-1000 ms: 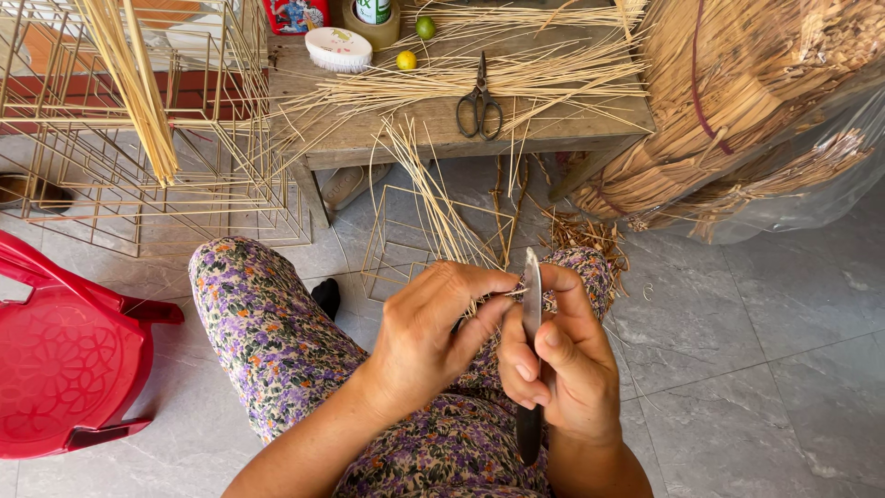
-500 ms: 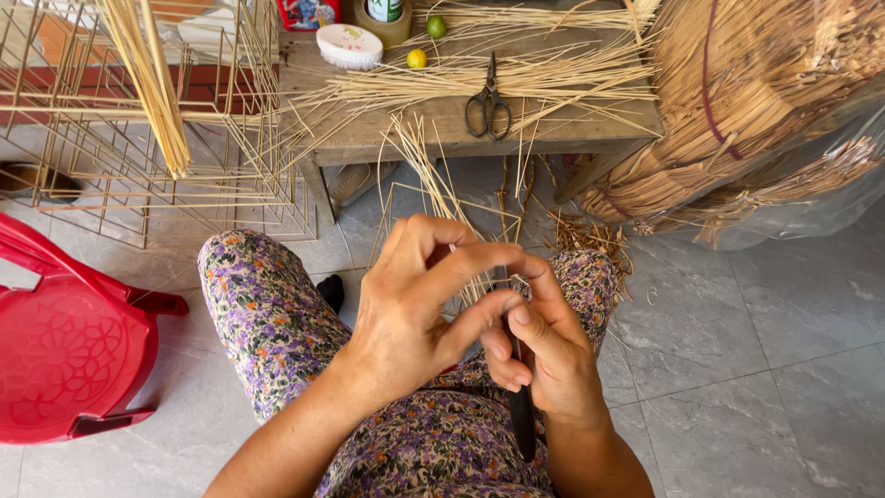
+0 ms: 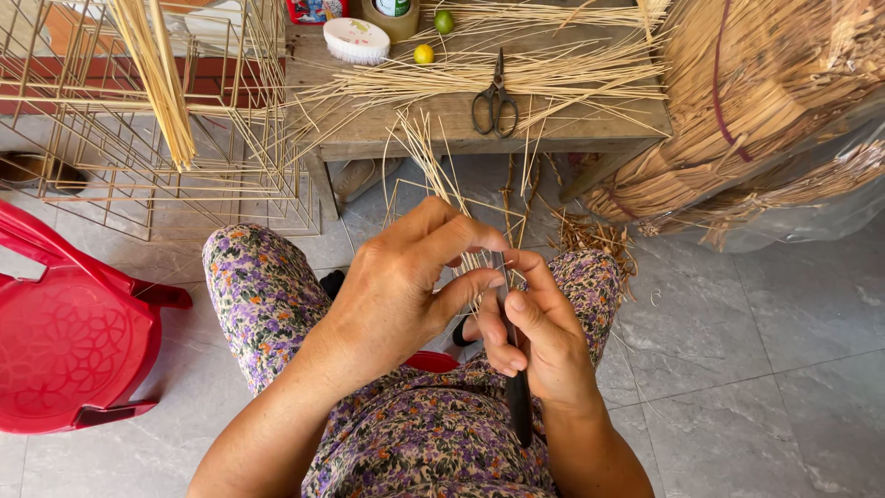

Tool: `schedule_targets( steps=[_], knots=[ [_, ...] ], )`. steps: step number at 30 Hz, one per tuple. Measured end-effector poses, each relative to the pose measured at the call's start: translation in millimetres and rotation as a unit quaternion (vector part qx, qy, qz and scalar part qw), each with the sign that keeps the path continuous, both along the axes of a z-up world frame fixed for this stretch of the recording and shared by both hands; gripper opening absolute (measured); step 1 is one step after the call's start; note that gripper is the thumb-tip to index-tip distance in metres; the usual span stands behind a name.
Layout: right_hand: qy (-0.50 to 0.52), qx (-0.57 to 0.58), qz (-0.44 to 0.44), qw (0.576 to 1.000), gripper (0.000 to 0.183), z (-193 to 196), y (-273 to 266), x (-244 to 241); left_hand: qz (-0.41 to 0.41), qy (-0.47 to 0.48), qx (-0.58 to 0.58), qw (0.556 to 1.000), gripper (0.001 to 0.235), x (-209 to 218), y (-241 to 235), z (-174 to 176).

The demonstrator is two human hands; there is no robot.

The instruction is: The person sits on the floor and uses a knife to sharpen the ends of thin bamboo sticks. They repeatedly pick up sticks, shave the ends to a point, and place them into a wire rack.

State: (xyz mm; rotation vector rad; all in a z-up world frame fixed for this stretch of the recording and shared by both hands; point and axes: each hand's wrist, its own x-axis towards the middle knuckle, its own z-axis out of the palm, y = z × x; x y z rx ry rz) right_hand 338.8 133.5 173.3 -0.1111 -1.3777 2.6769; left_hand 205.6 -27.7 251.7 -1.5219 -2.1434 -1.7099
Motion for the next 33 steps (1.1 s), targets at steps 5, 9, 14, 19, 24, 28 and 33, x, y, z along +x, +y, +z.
schedule_targets(
  steps=[5, 9, 14, 19, 24, 28, 33],
  knots=[
    [-0.012, 0.018, -0.007, 1.000, 0.038, 2, -4, 0, -0.011, 0.037, 0.011, 0.999, 0.013, 2, 5, -16],
    [-0.013, 0.007, 0.002, 1.000, 0.035, -7, -4, -3, 0.039, 0.119, -0.004, 0.992, 0.018, 4, 13, -17],
    [-0.098, -0.033, 0.040, 0.994, 0.043, -29, -11, -23, 0.047, 0.024, 0.043, 0.998, 0.015, 2, 3, -12],
    [-0.085, -0.010, 0.027, 0.996, 0.036, -28, -8, -21, 0.017, -0.063, 0.019, 0.998, 0.020, -8, -1, -17],
    [-0.097, 0.001, 0.027, 0.995, 0.030, -28, -4, -21, -0.019, 0.040, 0.001, 0.999, 0.017, -16, 8, -34],
    [-0.133, -0.022, 0.055, 0.989, 0.027, -54, -4, -28, 0.022, -0.028, 0.012, 0.999, 0.011, -24, 14, -39],
    [-0.206, -0.024, 0.106, 0.972, 0.027, -114, -7, -39, 0.083, -0.060, 0.081, 0.991, 0.013, -47, 5, -28]
  ],
)
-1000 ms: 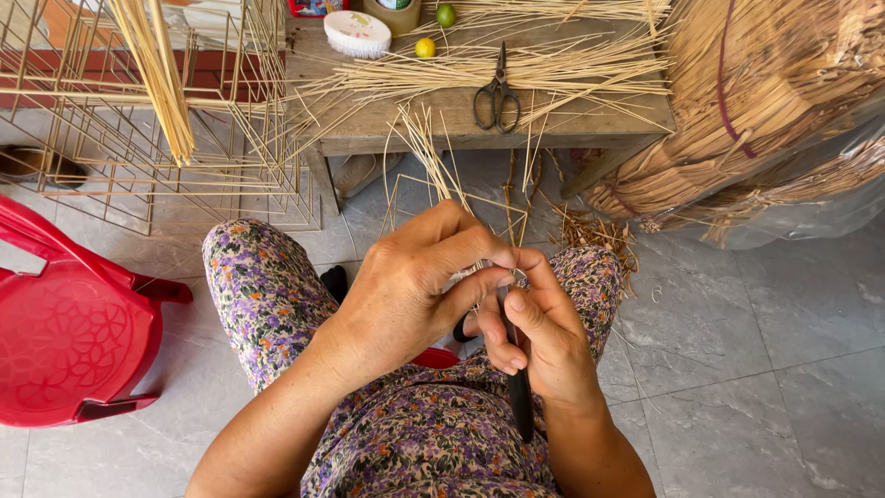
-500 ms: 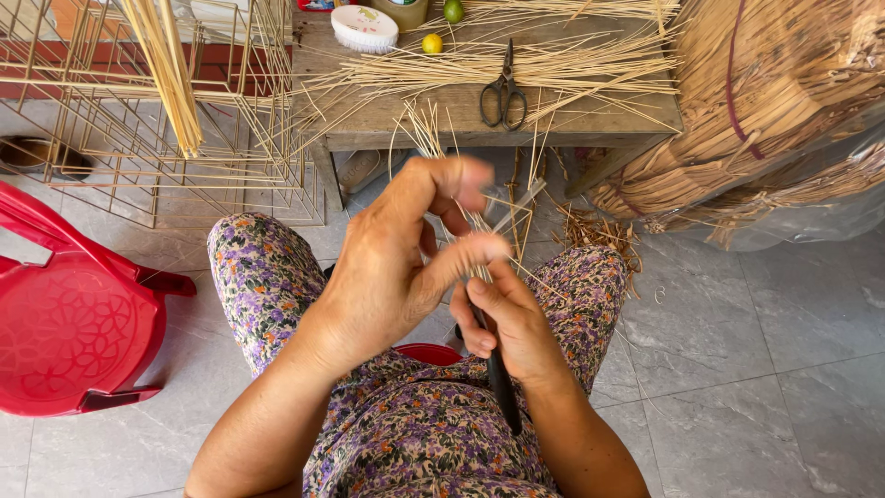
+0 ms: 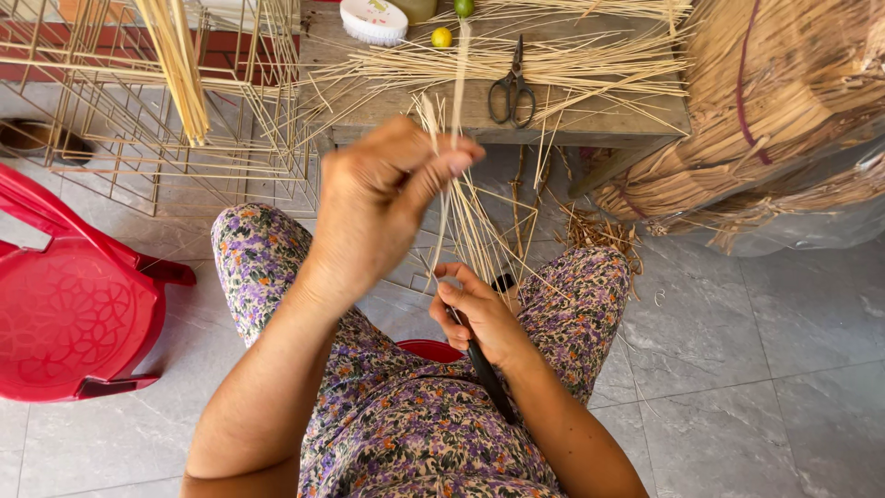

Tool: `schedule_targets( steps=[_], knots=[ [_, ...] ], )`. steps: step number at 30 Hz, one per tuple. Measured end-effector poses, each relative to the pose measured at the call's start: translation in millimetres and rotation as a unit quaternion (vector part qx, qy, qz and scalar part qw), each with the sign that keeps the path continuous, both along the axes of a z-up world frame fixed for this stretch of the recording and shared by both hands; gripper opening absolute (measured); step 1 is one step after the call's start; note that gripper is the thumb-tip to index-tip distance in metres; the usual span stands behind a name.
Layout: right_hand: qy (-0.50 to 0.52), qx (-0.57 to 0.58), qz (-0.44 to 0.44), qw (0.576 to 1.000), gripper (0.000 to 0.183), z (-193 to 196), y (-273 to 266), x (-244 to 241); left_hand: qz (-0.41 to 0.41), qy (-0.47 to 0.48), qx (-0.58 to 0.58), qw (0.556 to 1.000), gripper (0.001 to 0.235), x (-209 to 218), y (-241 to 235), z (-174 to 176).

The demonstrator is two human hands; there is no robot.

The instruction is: The person sits on the floor and uses a knife to sharpen the ends of thin bamboo sticks. They repeatedly pick up sticks, shave the ends to a point, and place them into a wire rack.

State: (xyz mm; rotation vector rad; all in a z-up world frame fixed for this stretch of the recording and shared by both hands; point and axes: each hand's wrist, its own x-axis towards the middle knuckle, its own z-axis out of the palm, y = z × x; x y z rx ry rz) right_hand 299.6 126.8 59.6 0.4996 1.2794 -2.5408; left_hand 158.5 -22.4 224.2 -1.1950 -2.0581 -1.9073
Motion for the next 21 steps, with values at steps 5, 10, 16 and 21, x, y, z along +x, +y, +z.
schedule_targets(
  steps=[5, 10, 16, 21],
  knots=[
    [-0.074, 0.017, 0.034, 0.997, 0.028, -56, 7, 3, 0.052, 0.014, 0.038, 0.998, 0.011, -23, -14, 6],
    [-0.144, 0.066, 0.018, 0.987, 0.030, -94, 20, 8, 0.050, -0.048, 0.094, 0.993, 0.012, -37, -26, 7],
    [-0.079, 0.119, -0.089, 0.986, 0.036, -77, 43, 16, 0.038, -0.071, 0.128, 0.988, 0.013, -60, -54, 7],
    [0.066, 0.261, -0.153, 0.951, 0.039, -14, 48, 17, -0.008, -0.182, 0.102, 0.978, 0.018, -73, -33, -28]
  ],
)
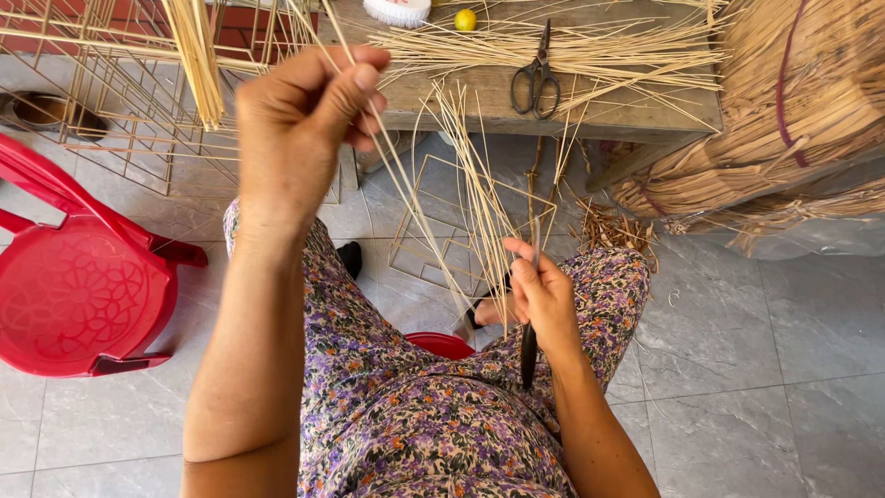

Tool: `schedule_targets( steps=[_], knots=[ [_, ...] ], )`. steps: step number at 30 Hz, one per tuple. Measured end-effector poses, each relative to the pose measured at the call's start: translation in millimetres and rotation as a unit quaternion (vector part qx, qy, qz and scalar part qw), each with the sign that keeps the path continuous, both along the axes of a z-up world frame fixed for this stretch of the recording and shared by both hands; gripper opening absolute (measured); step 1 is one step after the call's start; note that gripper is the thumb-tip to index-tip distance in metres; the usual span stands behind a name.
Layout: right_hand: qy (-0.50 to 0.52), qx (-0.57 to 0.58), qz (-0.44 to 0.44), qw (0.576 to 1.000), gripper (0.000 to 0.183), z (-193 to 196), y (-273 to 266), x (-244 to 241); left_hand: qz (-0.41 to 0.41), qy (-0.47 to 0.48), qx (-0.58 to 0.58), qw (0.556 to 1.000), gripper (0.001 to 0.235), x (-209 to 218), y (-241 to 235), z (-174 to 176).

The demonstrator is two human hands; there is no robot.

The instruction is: The person sits on the floor and uses a knife to sharpen the ends of thin bamboo sticks. They repeatedly pick up sticks, shave the ends to a point, and place them into a wire rack.

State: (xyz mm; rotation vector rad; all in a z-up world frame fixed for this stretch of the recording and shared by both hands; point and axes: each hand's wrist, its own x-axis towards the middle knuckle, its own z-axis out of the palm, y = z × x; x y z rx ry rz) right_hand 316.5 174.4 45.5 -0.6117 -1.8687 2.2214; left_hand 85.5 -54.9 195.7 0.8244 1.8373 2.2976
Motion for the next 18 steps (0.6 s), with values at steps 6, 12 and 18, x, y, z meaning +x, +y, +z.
schedule_targets(
  steps=[6, 12, 18],
  knots=[
    [-0.042, 0.164, 0.162, 0.972, 0.026, 15, -34, -13, -0.031, -0.144, 0.013, 0.989, 0.021, -13, 41, -64],
    [-0.111, 0.150, 0.098, 0.978, 0.024, -42, 7, -30, -0.024, -0.204, -0.053, 0.977, 0.032, -22, 43, -147],
    [-0.210, 0.383, 0.088, 0.895, 0.034, -112, 76, -61, -0.017, -0.237, -0.121, 0.964, 0.028, -6, 35, -217]
  ],
)
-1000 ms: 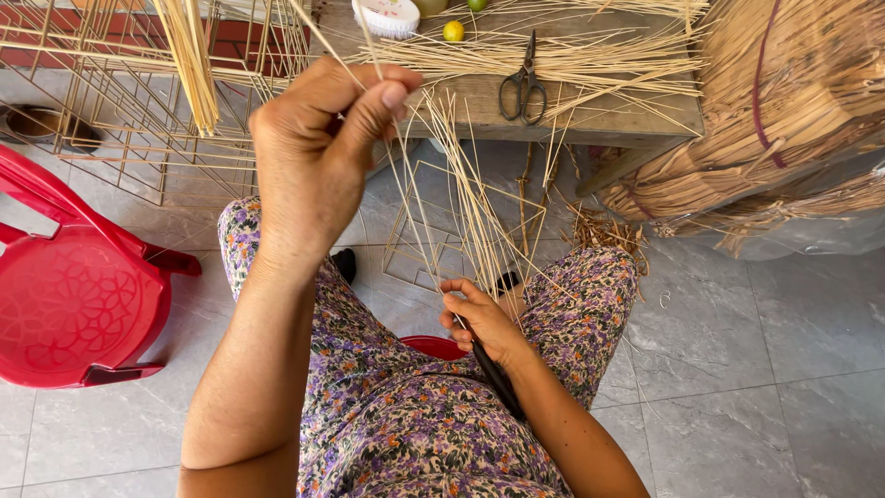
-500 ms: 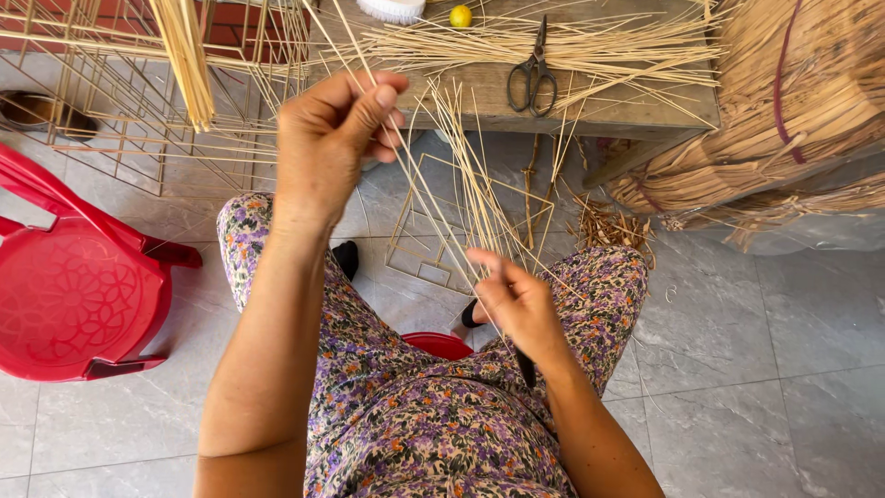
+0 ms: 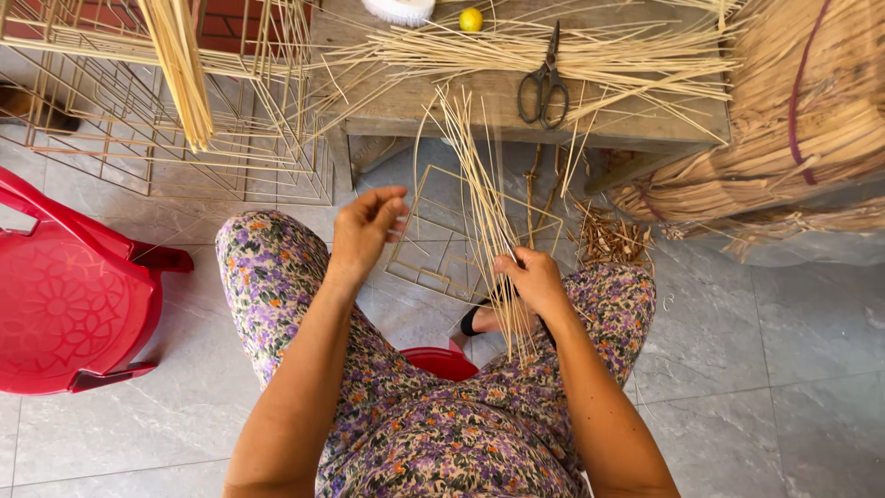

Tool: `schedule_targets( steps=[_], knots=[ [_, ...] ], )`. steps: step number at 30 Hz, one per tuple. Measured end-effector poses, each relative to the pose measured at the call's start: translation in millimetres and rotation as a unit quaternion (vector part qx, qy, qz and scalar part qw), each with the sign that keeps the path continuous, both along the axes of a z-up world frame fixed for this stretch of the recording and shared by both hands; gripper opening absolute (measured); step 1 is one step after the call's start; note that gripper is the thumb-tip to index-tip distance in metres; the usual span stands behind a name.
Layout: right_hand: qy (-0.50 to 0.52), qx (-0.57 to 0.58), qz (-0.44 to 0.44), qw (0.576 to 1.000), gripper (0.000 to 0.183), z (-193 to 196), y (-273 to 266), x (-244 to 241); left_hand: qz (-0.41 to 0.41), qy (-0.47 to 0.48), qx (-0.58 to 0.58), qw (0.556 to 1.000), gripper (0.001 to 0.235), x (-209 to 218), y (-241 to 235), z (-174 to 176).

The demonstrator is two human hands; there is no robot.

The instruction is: The person sits on the floor and uses a knife to sharpen the ends of thin bamboo sticks. They repeatedly pick up sticks, shave the ends to a point, and place them into a wire rack.

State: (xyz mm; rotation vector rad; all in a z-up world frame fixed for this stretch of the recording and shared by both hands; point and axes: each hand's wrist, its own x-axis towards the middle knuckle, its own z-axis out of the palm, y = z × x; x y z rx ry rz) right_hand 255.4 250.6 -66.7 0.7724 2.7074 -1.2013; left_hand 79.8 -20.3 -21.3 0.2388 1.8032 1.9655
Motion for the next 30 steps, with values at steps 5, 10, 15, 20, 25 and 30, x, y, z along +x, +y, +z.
schedule_targets(
  steps=[5, 10, 15, 20, 25, 30],
  knots=[
    [-0.006, 0.170, 0.090, 0.981, 0.041, -45, 31, -17, 0.017, 0.029, -0.011, 0.999, 0.026, 9, -10, 23],
    [0.075, 0.060, 0.003, 0.995, 0.042, -22, 33, -4, 0.132, 0.202, -0.011, 0.970, 0.023, 4, -48, 101],
    [0.057, -0.455, -0.173, 0.872, 0.045, 32, 12, 22, 0.308, 0.377, -0.107, 0.867, 0.013, -78, -118, 145],
    [0.042, -0.528, -0.147, 0.835, 0.049, 53, -27, 36, 0.369, 0.402, -0.318, 0.775, 0.013, -172, -147, 137],
    [0.001, -0.505, -0.170, 0.846, 0.049, 59, -44, 41, 0.287, 0.269, -0.430, 0.812, 0.026, -208, -143, 112],
    [-0.010, -0.527, -0.161, 0.834, 0.050, 59, -47, 39, 0.290, 0.269, -0.471, 0.788, 0.027, -213, -135, 108]
  ],
)
